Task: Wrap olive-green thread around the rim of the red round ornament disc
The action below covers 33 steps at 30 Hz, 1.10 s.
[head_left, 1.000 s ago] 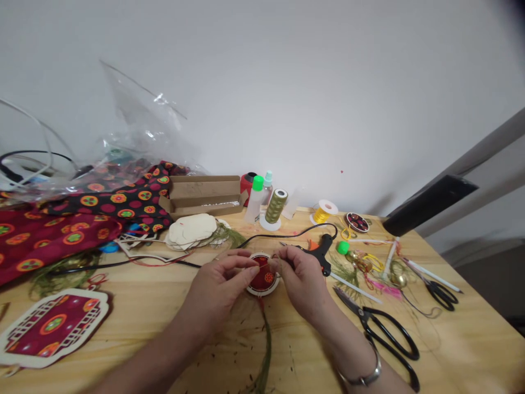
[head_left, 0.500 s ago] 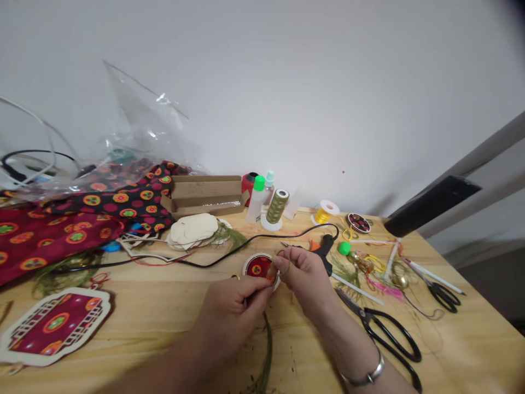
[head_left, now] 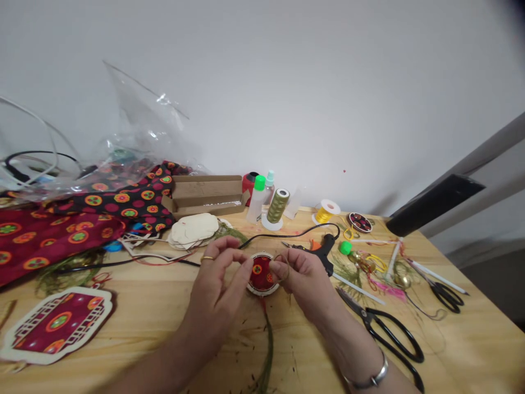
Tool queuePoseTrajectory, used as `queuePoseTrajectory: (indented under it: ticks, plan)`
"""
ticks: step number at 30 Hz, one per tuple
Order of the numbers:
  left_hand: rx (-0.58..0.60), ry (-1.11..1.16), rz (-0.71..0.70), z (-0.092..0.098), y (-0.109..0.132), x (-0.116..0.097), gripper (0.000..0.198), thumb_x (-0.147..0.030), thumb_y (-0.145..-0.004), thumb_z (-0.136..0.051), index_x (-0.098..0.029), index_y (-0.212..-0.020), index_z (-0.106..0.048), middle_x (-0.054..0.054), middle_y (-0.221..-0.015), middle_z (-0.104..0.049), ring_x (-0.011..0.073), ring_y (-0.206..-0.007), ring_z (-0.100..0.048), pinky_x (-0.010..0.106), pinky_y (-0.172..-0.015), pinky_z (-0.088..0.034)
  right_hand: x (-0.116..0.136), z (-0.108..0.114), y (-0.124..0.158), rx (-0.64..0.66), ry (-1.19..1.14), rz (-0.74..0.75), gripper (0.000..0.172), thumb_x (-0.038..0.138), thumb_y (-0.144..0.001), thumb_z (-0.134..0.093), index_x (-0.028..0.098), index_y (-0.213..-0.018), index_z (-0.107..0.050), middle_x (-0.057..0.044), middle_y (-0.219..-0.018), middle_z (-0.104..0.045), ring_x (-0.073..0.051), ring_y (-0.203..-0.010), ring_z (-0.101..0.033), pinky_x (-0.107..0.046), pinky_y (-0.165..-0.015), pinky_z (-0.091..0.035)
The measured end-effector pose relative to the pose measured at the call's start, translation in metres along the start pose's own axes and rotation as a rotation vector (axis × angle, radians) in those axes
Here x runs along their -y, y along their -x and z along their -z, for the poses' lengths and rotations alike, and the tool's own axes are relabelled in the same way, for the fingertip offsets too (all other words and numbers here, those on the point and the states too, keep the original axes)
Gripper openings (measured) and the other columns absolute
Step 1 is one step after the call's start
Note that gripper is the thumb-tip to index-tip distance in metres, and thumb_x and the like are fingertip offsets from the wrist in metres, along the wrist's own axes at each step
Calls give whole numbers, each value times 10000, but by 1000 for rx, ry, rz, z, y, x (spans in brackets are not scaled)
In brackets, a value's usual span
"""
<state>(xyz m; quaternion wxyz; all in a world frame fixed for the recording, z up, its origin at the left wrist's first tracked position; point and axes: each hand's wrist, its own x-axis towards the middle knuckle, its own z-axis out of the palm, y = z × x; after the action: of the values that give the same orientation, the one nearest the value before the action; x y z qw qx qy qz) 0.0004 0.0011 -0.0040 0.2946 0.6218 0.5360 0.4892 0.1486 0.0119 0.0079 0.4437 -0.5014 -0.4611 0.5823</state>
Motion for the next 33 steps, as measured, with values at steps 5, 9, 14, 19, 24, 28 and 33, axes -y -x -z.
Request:
queuePoseTrajectory:
  ticks: [5,9,14,19,24,28,33]
  plan:
    - [198,337,267,-5,-1,1,236,-299,-798,-491,-202,-991,-588,52,-1135,-569,203,-1060,-509,291,-891,-389,-1,-3,3,46,63,31,194,277,-651,-630,149,-543,-532,24,-513,-521,-79,-481,-421,-210,-496,-348]
    - [370,543,405,-8,1,4,323,-336,-815,-475,-182,-1081,-576,59,-1006,-647,198,-902,-586,296,-799,-436,-3,-3,4,29,146,40,141,236,-664,-599,148,-562,-556,10,-527,-549,-100,-506,-468,-227,-520,-381]
    - [423,595,477,-7,-1,-1,283,-335,-779,-532,-180,-987,-644,40,-832,-675,173,-751,-598,253,-641,-455,-3,-2,2,17,152,46,128,216,-665,-598,149,-559,-574,15,-532,-560,-101,-508,-488,-222,-521,-398]
    - [418,482,424,-2,-6,-6,163,-299,-715,-605,-201,-785,-714,15,-784,-697,185,-774,-598,262,-721,-446,-8,1,0,14,144,41,97,227,-666,-609,154,-605,-589,9,-574,-593,-110,-530,-515,-230,-542,-418]
    - [427,541,544,-3,-4,-2,139,-289,-696,-634,-165,-702,-696,10,-697,-680,127,-619,-557,206,-566,-396,-9,2,0,8,129,49,122,238,-654,-624,152,-592,-563,23,-540,-564,-95,-498,-485,-218,-510,-394]
    - [443,724,675,-5,-2,4,138,-286,-698,-644,-159,-727,-692,18,-707,-672,97,-580,-520,182,-495,-329,-4,0,0,24,74,17,149,252,-638,-643,143,-586,-556,23,-537,-559,-88,-501,-482,-215,-515,-384]
    - [463,763,728,-5,-2,6,129,-268,-674,-670,-157,-733,-696,3,-656,-645,53,-472,-406,176,-427,-238,1,-1,2,45,-15,-26,174,255,-607,-677,138,-570,-554,25,-525,-567,-86,-499,-502,-212,-523,-392]
